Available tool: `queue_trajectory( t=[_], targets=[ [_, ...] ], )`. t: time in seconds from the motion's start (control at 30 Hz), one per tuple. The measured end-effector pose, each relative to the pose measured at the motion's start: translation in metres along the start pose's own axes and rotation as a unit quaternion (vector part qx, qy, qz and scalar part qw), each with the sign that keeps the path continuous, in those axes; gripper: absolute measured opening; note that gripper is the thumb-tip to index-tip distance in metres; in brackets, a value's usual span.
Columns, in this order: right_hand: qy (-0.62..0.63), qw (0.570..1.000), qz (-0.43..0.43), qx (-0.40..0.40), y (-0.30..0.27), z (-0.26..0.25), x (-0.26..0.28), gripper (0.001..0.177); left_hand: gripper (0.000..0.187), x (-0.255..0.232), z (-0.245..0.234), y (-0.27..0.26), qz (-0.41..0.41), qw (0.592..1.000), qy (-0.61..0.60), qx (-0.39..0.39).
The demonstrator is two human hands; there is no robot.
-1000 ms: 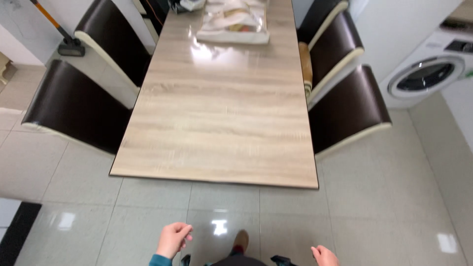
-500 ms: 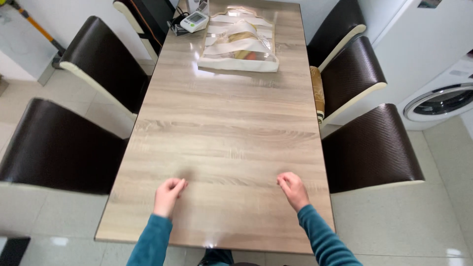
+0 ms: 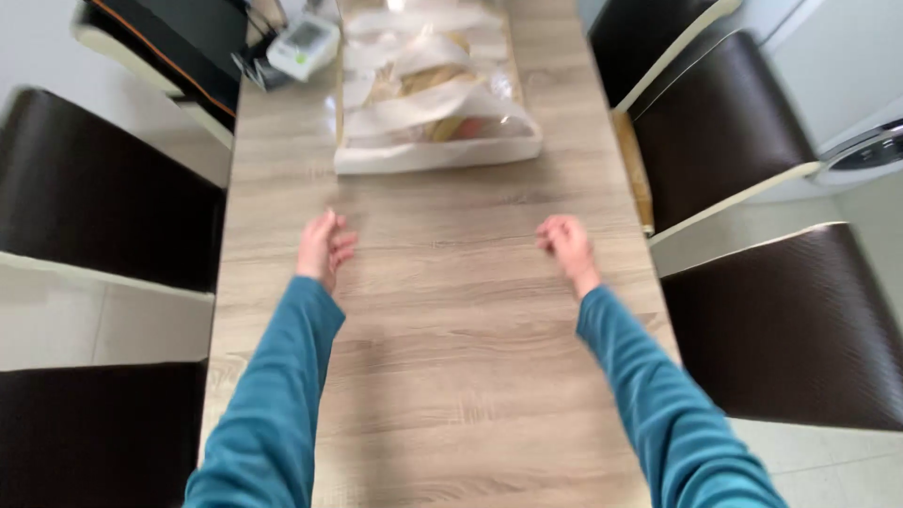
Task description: Cleaning a dining table with a cloth and then setting a table runner and fruit bowl
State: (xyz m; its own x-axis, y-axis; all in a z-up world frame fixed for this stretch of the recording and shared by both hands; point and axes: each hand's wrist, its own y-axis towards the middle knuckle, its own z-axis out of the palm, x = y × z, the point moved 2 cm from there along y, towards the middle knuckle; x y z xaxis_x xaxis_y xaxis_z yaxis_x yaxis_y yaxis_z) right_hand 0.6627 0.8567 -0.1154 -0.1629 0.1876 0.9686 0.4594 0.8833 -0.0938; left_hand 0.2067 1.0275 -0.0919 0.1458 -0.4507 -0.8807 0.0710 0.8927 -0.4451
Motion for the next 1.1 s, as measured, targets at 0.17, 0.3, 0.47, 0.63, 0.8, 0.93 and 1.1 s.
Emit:
queue_trajectory(
  t=[0.17,0.3,0.47,0.63,0.8,0.93,1.1],
  targets=[
    [0.063,0.996,0.054,-0.033,0.098,-0.008,-0.016,0.029,0.082,0.008,0.001,0.112,0.036,0.999,-0.005,-0.017],
    [0.101,0.991,0.072,-0.039,0.154,-0.005,-0.025,0.045,0.102,-0.015,0.013,0.158,0.035,0.999,0.012,-0.03],
    [0.164,0.981,0.101,0.037,0.169,0.012,0.019,0.111,0.12,-0.012,0.006,0.22,0.024,0.999,0.031,-0.016],
    [0.175,0.976,0.124,0.03,0.15,0.018,0.057,0.088,0.096,-0.07,0.032,0.136,-0.029,0.999,0.002,-0.027],
    [-0.015,0.981,0.078,0.179,0.127,-0.004,0.022,0.097,0.102,-0.053,-0.029,0.11,0.008,0.968,0.235,0.091],
    [-0.144,0.971,0.091,0.167,0.121,-0.046,-0.01,0.083,0.079,-0.011,-0.081,0.111,-0.038,0.867,0.492,0.069],
    [-0.401,0.902,-0.145,-0.062,0.101,-0.032,-0.04,0.039,0.024,0.027,-0.036,0.059,0.225,0.779,0.583,-0.045]
  ],
)
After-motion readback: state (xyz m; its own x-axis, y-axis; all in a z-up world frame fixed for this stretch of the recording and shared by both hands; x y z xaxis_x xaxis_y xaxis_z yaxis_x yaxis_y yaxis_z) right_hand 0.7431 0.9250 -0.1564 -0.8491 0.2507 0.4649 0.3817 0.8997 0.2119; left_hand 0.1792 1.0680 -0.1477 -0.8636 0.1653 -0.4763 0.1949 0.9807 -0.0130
